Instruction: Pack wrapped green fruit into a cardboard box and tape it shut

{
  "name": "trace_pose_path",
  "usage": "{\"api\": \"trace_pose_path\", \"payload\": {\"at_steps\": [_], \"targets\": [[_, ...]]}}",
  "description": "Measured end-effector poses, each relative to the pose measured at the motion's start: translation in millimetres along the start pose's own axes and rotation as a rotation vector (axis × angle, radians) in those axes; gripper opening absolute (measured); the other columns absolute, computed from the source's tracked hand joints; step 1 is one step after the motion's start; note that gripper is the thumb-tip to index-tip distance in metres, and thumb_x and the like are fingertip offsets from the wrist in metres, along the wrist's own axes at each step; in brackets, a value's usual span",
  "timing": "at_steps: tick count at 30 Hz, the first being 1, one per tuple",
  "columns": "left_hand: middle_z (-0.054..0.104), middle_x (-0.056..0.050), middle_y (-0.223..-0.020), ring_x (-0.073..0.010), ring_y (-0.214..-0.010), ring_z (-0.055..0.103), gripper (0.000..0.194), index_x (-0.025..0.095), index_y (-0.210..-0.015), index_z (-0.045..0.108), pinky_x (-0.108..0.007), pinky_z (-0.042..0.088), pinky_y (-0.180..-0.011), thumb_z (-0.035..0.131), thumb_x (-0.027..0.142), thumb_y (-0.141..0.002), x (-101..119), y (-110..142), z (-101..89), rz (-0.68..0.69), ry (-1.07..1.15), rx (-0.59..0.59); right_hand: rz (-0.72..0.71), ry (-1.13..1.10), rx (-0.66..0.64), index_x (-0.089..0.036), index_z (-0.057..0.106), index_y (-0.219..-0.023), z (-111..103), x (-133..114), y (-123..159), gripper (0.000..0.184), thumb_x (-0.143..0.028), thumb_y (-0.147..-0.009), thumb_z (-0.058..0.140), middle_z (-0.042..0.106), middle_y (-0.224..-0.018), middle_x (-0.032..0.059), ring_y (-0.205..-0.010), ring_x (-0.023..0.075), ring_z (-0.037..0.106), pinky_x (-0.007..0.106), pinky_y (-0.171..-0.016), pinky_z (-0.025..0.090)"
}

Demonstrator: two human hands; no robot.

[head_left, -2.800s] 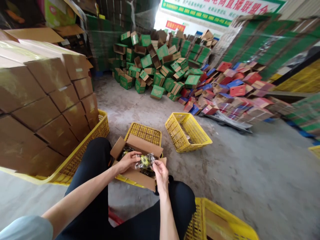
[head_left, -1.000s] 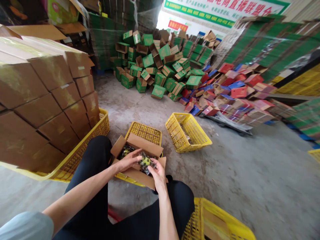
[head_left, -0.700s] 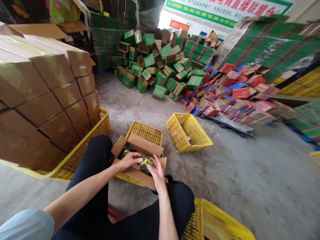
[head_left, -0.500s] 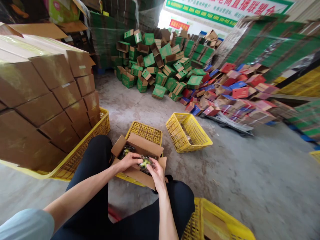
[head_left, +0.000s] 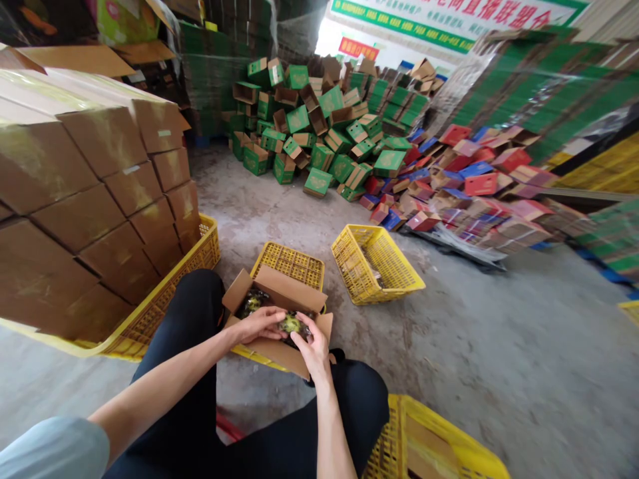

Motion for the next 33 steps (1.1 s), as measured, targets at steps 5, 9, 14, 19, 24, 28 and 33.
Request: {"api": "trace_pose_path", "payload": {"at_steps": [5, 9, 14, 19, 24, 28, 33], "targets": [[0.071, -0.014, -0.118, -0.0211, -0.09, 0.073, 0.066, 0.016, -0.124, 0.063, -0.033, 0.06, -0.079, 0.093, 0.042, -0.071, 9.1, 0.6, -5.0, 0.168, -0.071, 0.024, 0.008, -0.056, -0.031, -0.033, 0.056, -0.148, 3.3, 8.2, 1.2, 0.072, -0.034, -0.079, 0.075, 0.047, -0.161, 0.0042, -0.153, 0.0292, 0.036, 0.048, -0.119, 0.041], [0.066, -0.013, -0.129, -0.0206, -0.098, 0.07, 0.075, 0.021, -0.136, 0.06, -0.031, 0.056, -0.082, 0.093, 0.034, -0.069, 16.4, 0.3, -3.6, 0.278, -0.127, 0.004, 0.087, -0.218, 0.025, -0.031, 0.038, -0.16, 0.6, 24.4, -2.1, 0.088, -0.045, -0.082, 0.076, 0.042, -0.164, 0.0084, -0.149, 0.029, 0.044, 0.047, -0.119, 0.043], [0.063, -0.014, -0.136, -0.0232, -0.109, 0.066, 0.081, 0.023, -0.141, 0.059, -0.035, 0.052, -0.093, 0.093, 0.024, -0.067, 17.7, -0.2, 3.5, 0.325, -0.118, -0.089, 0.228, -0.289, 0.026, -0.023, 0.05, -0.153, 1.8, 37.7, -3.3, 0.093, -0.061, -0.074, 0.081, 0.068, -0.137, 0.0156, -0.124, 0.0353, 0.067, 0.05, -0.099, 0.059], [0.064, -0.015, -0.136, -0.0271, -0.115, 0.065, 0.079, 0.02, -0.137, 0.063, -0.041, 0.051, -0.099, 0.095, 0.026, -0.065, 15.5, -0.4, 3.1, 0.299, -0.17, -0.052, 0.2, -0.187, 0.032, -0.017, 0.075, -0.117, -1.2, 27.4, -2.5, 0.067, -0.066, -0.071, 0.081, 0.079, -0.112, 0.0131, -0.106, 0.0342, 0.074, 0.044, -0.088, 0.063], [0.07, -0.014, -0.129, -0.0295, -0.114, 0.068, 0.067, 0.017, -0.131, 0.068, -0.043, 0.05, -0.103, 0.091, 0.029, -0.069, 15.9, -2.2, 1.9, 0.286, -0.246, -0.016, 0.108, -0.106, 0.114, -0.016, 0.079, -0.106, -9.1, 20.2, -5.0, 0.061, -0.067, -0.072, 0.078, 0.081, -0.101, 0.0122, -0.095, 0.0327, 0.076, 0.045, -0.086, 0.063], [0.066, -0.014, -0.137, -0.0297, -0.126, 0.063, 0.058, 0.019, -0.135, 0.065, -0.045, 0.047, -0.11, 0.079, 0.019, -0.078, 26.0, -5.9, -15.5, 0.355, -0.416, 0.089, 0.071, -0.012, 0.198, -0.016, 0.081, -0.103, -19.3, 19.1, -4.3, 0.053, -0.062, -0.076, 0.075, 0.081, -0.1, 0.0125, -0.09, 0.0309, 0.076, 0.043, -0.087, 0.062], [0.064, -0.013, -0.137, -0.0268, -0.131, 0.058, 0.045, 0.017, -0.131, 0.067, -0.043, 0.04, -0.119, 0.054, 0.008, -0.089, 49.4, 1.6, -52.9, 0.487, -1.04, 0.511, 0.075, 0.058, 0.271, -0.016, 0.079, -0.108, -29.0, 22.3, -2.1, 0.048, -0.056, -0.083, 0.069, 0.08, -0.106, 0.0132, -0.097, 0.0302, 0.075, 0.04, -0.09, 0.06]]}}
Point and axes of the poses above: each hand's wrist, its own y-axis away from the middle knuckle, its own z-axis out of the palm, x = y × z, the point moved 7 cm from there along -y, towards the middle knuckle
